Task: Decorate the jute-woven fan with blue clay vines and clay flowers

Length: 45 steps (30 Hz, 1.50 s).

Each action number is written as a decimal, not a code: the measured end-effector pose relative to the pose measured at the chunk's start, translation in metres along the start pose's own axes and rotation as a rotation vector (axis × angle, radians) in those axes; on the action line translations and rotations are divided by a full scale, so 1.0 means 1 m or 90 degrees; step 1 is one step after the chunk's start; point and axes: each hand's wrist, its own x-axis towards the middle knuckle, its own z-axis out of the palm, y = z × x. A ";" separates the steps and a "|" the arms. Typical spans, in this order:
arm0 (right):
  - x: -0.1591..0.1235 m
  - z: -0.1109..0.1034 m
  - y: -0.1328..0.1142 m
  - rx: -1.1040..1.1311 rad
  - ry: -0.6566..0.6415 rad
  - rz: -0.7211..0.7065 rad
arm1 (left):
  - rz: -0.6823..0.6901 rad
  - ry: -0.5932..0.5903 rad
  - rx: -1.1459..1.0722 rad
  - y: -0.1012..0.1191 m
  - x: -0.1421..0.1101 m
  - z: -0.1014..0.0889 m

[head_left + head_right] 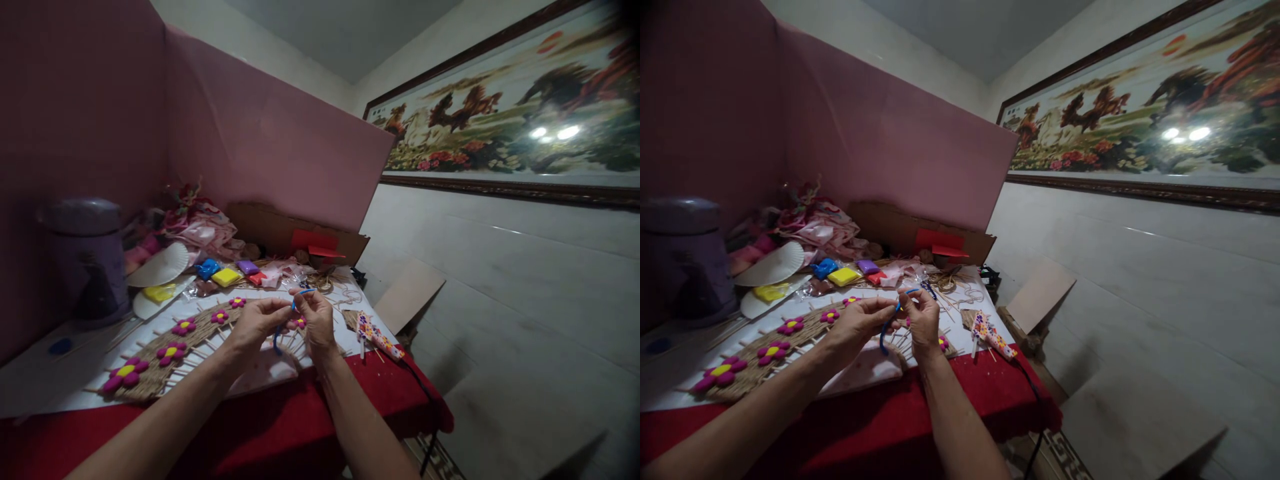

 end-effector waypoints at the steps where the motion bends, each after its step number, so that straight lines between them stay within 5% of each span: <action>1: 0.000 0.000 0.000 0.001 0.000 -0.002 | -0.004 0.010 0.008 0.001 0.000 0.000; 26: -0.002 0.002 -0.002 -0.016 -0.019 0.001 | 0.110 0.011 0.124 -0.003 0.003 -0.005; 45: 0.000 -0.004 0.004 0.007 -0.037 0.007 | 0.027 -0.006 0.006 0.000 0.000 -0.004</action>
